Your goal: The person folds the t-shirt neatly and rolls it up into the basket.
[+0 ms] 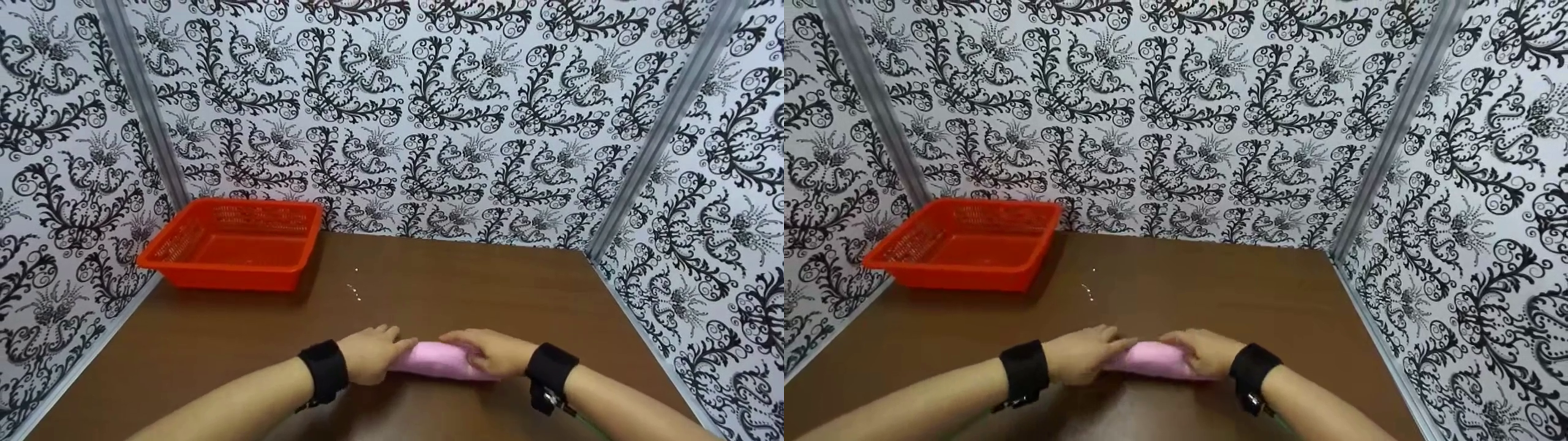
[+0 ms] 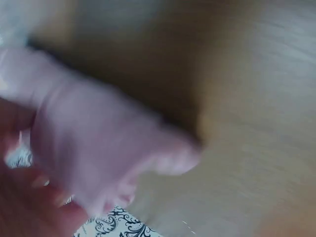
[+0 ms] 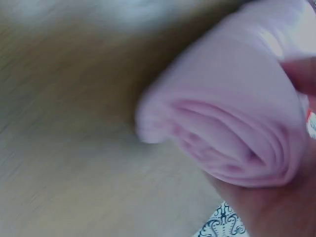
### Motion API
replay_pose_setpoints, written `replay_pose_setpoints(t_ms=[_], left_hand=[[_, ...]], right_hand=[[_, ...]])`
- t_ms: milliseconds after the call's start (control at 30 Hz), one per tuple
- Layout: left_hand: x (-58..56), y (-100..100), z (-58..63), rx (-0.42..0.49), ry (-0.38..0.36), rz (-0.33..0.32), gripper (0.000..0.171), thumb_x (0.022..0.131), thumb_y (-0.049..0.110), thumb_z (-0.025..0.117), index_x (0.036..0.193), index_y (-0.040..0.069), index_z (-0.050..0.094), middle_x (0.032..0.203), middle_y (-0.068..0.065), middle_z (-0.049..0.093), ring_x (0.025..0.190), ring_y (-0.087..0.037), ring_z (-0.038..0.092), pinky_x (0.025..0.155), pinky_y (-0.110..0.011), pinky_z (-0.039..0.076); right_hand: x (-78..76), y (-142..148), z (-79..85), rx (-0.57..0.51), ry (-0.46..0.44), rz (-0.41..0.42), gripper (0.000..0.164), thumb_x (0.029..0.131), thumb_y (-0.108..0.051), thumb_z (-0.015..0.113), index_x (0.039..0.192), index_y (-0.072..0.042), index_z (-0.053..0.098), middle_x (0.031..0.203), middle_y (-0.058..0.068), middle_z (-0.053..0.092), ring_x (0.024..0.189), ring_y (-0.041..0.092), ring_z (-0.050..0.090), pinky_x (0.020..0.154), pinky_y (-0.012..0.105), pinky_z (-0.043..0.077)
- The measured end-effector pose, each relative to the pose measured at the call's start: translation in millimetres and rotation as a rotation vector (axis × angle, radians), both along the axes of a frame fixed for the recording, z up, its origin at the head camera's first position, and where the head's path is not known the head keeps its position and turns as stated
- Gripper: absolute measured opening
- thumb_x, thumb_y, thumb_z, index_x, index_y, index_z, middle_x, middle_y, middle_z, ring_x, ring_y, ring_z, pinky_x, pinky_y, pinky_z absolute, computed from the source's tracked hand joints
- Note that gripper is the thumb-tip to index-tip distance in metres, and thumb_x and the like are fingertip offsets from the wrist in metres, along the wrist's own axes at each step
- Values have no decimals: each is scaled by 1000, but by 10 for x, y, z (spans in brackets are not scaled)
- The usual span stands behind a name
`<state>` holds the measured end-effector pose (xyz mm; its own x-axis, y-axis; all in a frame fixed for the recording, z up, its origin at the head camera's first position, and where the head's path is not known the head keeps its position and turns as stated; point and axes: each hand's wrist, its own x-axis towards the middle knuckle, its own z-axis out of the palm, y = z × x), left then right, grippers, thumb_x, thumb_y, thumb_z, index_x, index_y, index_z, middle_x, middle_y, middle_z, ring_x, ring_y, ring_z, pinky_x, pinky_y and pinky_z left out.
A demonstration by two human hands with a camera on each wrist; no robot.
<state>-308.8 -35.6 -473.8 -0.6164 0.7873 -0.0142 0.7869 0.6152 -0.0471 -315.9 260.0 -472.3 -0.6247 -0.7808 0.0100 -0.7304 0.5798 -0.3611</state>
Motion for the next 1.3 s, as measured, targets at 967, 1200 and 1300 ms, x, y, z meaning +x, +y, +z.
replay_pose_setpoints(t_ms=[967,1200,1300], left_hand=[[-117,75,-202,29,274,9,47,68,20,79,110,20,56,88,-3,65,70,-22,62,59,-36,51],[-188,-23,-131,49,206,18,51,63,13,76,111,22,59,89,-1,65,75,-21,63,64,-36,51],[-213,-100,-105,77,190,5,53,62,11,75,111,23,59,88,0,65,76,-21,64,62,-37,51]], right_hand=[[89,20,-57,160,175,-140,70,74,-15,76,137,-18,47,121,6,62,105,24,59,87,45,48],[62,-19,-30,111,162,-133,67,71,-6,72,133,-19,51,119,3,63,103,21,60,85,43,49],[48,-66,10,67,191,-125,64,69,-8,74,129,-18,55,116,1,65,100,19,62,84,41,50]])
